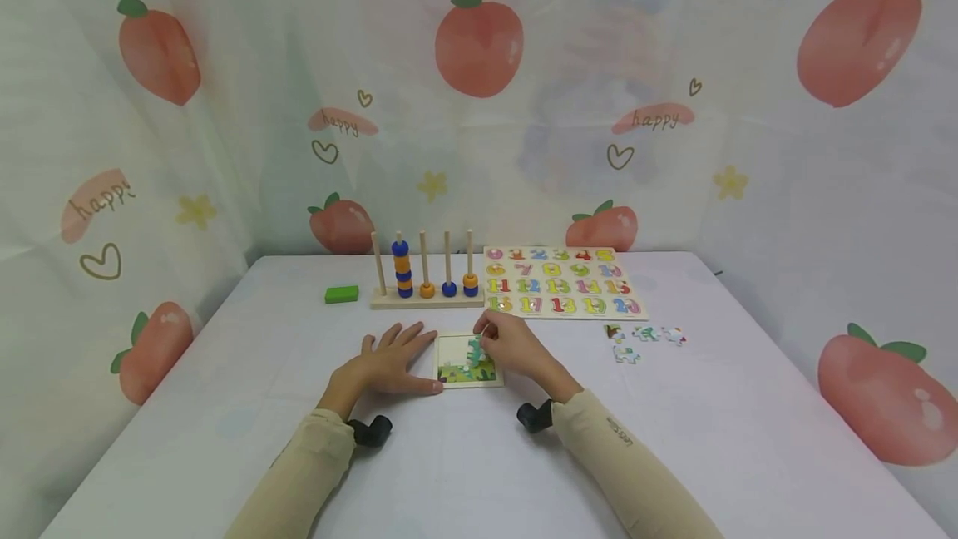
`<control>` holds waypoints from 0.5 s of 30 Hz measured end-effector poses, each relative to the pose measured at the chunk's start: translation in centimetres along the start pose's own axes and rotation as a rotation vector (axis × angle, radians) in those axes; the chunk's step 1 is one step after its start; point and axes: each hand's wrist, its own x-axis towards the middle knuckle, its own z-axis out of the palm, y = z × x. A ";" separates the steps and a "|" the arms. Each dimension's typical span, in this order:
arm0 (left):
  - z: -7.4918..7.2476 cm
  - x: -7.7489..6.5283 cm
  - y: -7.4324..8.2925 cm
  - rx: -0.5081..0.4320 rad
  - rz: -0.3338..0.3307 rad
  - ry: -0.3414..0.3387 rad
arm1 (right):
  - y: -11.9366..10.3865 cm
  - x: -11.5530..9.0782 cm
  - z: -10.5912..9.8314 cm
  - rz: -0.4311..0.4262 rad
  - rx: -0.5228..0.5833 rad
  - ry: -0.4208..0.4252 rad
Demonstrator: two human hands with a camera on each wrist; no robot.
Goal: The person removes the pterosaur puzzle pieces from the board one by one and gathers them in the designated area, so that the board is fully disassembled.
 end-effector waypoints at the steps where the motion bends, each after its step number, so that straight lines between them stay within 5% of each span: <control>1: 0.0 0.1 0.0 0.002 -0.002 -0.005 | 0.1 0.0 -0.1 -0.004 -0.003 0.004; 15: 0.4 0.5 -0.2 0.004 -0.021 -0.011 | 0.9 -1.0 -1.7 -0.021 0.003 0.039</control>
